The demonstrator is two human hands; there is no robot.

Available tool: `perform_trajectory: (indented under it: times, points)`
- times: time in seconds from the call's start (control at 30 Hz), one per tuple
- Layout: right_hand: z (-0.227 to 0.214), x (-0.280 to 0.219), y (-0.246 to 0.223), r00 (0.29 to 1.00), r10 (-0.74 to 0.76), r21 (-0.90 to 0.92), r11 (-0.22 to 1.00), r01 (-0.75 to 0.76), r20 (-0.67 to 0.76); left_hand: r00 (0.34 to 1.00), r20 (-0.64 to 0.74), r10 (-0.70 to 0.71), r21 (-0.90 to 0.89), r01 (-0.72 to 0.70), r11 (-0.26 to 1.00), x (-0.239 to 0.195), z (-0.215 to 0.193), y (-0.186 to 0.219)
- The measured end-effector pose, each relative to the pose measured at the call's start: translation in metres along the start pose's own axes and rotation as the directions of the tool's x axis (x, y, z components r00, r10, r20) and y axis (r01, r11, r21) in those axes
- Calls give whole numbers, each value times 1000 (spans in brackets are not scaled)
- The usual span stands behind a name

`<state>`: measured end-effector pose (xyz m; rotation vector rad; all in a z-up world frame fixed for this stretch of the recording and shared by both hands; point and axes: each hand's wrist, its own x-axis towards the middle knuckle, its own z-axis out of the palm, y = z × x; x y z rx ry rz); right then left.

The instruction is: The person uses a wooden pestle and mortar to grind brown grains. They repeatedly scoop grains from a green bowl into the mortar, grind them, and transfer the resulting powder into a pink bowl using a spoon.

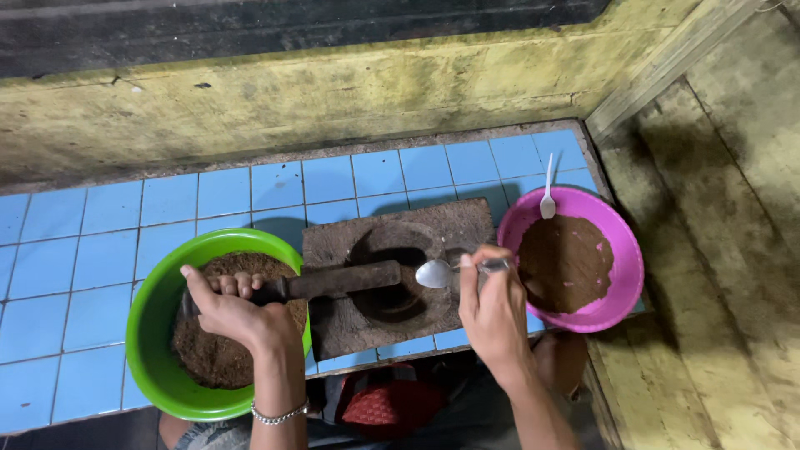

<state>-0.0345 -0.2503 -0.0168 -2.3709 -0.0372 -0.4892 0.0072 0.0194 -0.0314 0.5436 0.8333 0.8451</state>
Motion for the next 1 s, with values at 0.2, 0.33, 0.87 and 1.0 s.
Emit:
perform_trajectory:
  times: [0.2,0.33,0.87,1.0]
  points:
    - [53,-6,-5,977,-173,-57,982,181,124,998,-29,52,-32,-53,998,-12,5,7]
    - [40,-4,-5,990,-100,-83,991,108,100,997,-41,70,-24,-71,997,-12,7,7]
    - [21,19,-31,985,80,-36,996,-76,151,998,-30,58,-63,-60,996,-9,8,1]
    - [26,32,-22,952,137,-83,989,-119,273,995,-37,93,-30,-94,995,-11,8,4]
